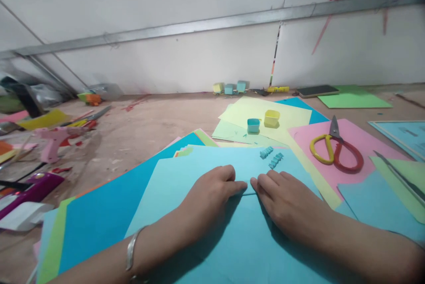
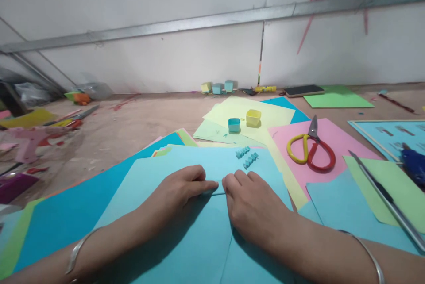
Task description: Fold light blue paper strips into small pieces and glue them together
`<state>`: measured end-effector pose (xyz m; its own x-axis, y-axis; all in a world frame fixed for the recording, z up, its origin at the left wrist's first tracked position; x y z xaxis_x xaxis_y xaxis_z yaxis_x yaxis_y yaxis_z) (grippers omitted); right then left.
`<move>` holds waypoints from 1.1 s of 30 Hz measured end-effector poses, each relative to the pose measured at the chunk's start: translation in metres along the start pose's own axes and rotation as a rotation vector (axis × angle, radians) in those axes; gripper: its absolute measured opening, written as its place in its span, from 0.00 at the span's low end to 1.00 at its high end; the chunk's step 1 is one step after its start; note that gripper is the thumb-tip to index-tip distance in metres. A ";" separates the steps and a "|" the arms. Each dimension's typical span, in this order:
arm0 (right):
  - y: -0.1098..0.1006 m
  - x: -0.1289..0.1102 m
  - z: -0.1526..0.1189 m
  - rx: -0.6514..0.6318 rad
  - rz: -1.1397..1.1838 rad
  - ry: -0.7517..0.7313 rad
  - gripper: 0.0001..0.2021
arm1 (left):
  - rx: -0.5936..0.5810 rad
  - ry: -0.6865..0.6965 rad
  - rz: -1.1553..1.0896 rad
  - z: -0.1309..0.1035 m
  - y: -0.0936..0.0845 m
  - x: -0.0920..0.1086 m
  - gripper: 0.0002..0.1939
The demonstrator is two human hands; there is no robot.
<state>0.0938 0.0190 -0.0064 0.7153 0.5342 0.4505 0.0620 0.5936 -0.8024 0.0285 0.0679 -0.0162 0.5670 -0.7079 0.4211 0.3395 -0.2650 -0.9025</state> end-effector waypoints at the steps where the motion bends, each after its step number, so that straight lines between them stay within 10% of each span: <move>1: 0.002 -0.001 -0.002 -0.028 -0.014 0.004 0.09 | -0.003 -0.005 0.001 0.000 0.000 -0.001 0.17; 12: 0.009 -0.002 -0.023 -0.205 -0.159 0.063 0.13 | 0.014 -0.107 -0.193 -0.001 0.000 -0.010 0.10; 20: -0.009 -0.028 -0.015 -0.114 -0.138 -0.071 0.16 | 0.026 -0.138 -0.261 -0.001 0.002 -0.015 0.13; 28: -0.019 0.012 -0.026 -0.142 -0.215 0.201 0.11 | 0.033 -0.198 -0.305 -0.001 0.001 -0.021 0.14; 33: -0.025 0.004 -0.011 -0.060 -0.151 0.081 0.08 | 0.022 -0.183 -0.263 -0.001 0.002 -0.021 0.14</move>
<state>0.1026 0.0002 0.0110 0.7481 0.3901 0.5368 0.2128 0.6252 -0.7509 0.0162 0.0815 -0.0269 0.5828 -0.4868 0.6507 0.5076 -0.4073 -0.7593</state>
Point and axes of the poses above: each hand's wrist, its own z-axis towards the middle knuckle, its own y-axis out of the palm, x = y × z, the point moved 10 cm from there along z, towards the middle knuckle, and after that the axes turned 12 degrees about -z, right-handed, at the moved point
